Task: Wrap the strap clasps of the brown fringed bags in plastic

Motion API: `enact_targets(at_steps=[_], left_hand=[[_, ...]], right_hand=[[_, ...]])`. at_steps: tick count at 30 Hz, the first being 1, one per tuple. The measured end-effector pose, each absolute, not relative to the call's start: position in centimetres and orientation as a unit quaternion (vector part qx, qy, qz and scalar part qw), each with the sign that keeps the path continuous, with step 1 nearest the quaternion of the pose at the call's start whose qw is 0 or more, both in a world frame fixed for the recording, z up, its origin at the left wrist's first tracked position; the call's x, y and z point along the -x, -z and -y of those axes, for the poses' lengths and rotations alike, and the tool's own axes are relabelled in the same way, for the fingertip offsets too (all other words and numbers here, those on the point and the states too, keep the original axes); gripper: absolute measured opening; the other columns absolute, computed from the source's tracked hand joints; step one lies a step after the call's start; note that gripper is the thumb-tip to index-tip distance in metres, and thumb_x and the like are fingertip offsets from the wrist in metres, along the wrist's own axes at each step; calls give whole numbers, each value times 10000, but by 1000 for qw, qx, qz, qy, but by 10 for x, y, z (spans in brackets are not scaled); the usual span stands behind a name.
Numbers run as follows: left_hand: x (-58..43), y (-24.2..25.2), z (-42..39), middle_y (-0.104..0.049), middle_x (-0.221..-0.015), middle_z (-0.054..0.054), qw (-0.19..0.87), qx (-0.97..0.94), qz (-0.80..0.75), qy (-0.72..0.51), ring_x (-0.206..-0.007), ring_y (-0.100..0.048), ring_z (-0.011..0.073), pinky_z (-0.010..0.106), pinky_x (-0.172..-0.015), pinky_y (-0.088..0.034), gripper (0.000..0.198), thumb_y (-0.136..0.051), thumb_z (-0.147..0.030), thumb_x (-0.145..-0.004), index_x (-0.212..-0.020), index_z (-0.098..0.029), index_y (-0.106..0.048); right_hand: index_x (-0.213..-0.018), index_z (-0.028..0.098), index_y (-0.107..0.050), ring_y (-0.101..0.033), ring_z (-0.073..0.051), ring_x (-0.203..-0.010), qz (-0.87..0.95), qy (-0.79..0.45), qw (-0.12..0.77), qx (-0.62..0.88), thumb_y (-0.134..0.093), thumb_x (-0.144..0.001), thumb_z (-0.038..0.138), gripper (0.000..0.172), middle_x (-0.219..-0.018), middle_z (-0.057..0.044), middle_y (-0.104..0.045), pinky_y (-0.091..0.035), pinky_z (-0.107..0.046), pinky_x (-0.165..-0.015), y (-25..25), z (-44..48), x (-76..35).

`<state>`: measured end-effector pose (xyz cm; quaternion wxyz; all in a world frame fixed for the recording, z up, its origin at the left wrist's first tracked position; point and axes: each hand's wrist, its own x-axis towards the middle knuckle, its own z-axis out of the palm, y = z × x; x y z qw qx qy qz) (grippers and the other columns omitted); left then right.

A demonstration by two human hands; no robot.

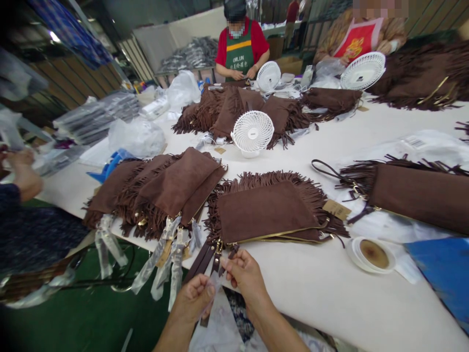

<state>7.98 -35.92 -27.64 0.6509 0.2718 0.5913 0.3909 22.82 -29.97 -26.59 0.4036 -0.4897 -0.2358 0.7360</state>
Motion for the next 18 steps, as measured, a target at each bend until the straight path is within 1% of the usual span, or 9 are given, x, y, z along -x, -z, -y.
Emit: enact_targets(at_steps=[2, 5, 7, 13, 18], left_hand=[[-79, 278, 359, -540, -450, -45, 644, -262, -603, -391, -353, -419, 58, 180, -395, -278, 507, -774, -597, -605, -683, -165, -520], [-80, 277, 358, -606, -486, -2, 636, -248, -614, -396, -384, -505, 91, 194, -415, -345, 499, -794, -586, -580, -649, -156, -551], [-80, 276, 359, -628, -508, 11, 631, -249, -617, -399, -404, -537, 107, 201, -426, -369, 480, -794, -574, -589, -644, -153, -572], [-79, 281, 363, -679, -556, 55, 605, -293, -620, -404, -488, -579, 129, 221, -512, -417, 400, -741, -518, -695, -673, -133, -633], [-78, 283, 364, -681, -578, 55, 592, -303, -626, -406, -519, -591, 144, 227, -521, -417, 400, -730, -522, -704, -669, -134, -642]], right_hand=[[-685, 202, -440, -360, -50, -401, 230, -735, 407, 490, -795, -654, 461, 440, -473, 76, -525, -251, -166, -411, 265, 300, -228], [-697, 200, -452, -358, -49, -401, 225, -734, 414, 490, -795, -649, 471, 440, -478, 78, -521, -249, -166, -414, 265, 299, -227], [-718, 196, -473, -360, -50, -403, 226, -729, 419, 491, -792, -655, 468, 424, -480, 80, -514, -251, -166, -413, 265, 299, -226], [-719, 196, -464, -321, -43, -392, 236, -710, 438, 498, -778, -671, 466, 417, -454, 92, -481, -239, -169, -402, 266, 300, -223], [-724, 196, -458, -327, -42, -397, 238, -712, 433, 498, -771, -683, 457, 409, -460, 93, -484, -248, -166, -407, 266, 301, -224]])
